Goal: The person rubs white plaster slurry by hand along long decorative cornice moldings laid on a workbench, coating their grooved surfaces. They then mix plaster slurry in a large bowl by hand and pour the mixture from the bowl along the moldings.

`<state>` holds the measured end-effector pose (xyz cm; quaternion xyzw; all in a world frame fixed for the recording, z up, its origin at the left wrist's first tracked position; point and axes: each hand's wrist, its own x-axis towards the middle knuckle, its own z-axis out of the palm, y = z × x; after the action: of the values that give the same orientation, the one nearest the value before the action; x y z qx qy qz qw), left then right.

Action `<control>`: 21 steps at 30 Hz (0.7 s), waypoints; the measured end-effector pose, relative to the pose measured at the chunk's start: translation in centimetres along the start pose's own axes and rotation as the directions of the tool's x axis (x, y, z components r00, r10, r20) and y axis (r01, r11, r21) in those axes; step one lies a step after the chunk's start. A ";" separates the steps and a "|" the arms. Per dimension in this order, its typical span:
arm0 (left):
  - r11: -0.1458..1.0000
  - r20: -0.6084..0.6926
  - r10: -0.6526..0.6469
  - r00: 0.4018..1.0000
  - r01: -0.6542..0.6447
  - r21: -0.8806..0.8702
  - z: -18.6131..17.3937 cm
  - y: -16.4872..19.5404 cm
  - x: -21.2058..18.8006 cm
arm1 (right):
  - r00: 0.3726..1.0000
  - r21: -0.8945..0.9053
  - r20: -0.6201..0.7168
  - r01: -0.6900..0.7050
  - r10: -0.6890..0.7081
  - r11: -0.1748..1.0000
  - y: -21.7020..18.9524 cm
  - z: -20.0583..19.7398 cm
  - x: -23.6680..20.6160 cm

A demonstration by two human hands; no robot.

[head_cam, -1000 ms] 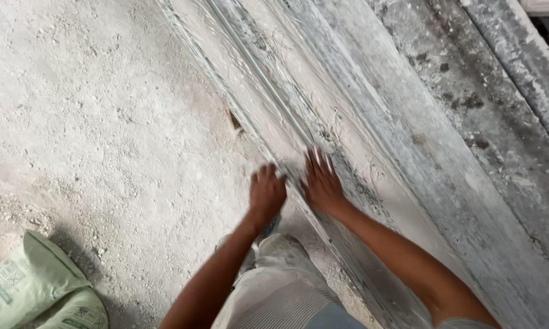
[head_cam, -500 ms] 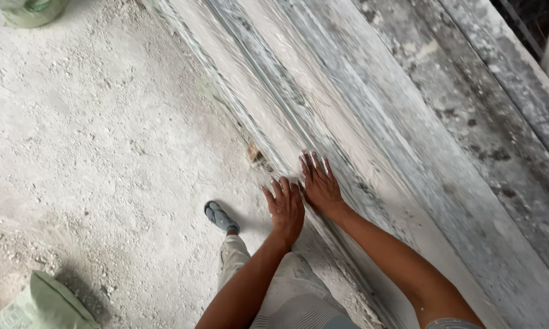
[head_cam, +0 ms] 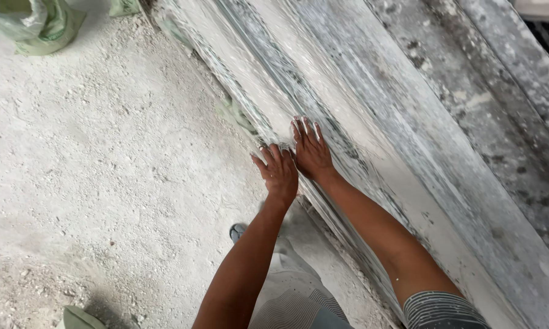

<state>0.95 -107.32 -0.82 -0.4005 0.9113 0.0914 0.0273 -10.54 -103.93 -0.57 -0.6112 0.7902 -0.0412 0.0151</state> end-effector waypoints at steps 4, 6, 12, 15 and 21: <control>1.000 0.043 -0.008 0.999 0.008 -0.010 -2.0 -3.8 4.3 | 0.999 -0.042 -0.007 0.032 -0.033 0.999 -1.1 0.0 5.7; 1.000 0.028 -0.007 1.000 0.007 0.013 -2.5 -5.7 6.7 | 1.000 -0.008 -0.012 0.019 -0.019 1.000 -1.6 0.4 8.8; 0.986 -0.076 0.063 0.995 -0.050 0.162 -4.0 -13.0 15.6 | 1.000 0.003 0.021 0.017 -0.017 1.000 -3.9 1.2 20.5; 0.992 -0.071 0.049 0.996 -0.057 -0.114 -6.5 -17.7 21.3 | 0.999 0.024 0.022 0.028 -0.029 0.999 -4.6 0.7 26.1; 0.905 -0.210 -0.015 0.978 -0.076 -0.419 -9.3 -24.2 27.6 | 0.996 0.081 0.088 -0.037 0.030 0.996 -4.2 1.9 31.0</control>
<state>0.27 -145.11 1.40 -0.3897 0.8736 0.2454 -0.1574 -14.19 -135.06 -1.25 -0.5980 0.7966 -0.0473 0.0753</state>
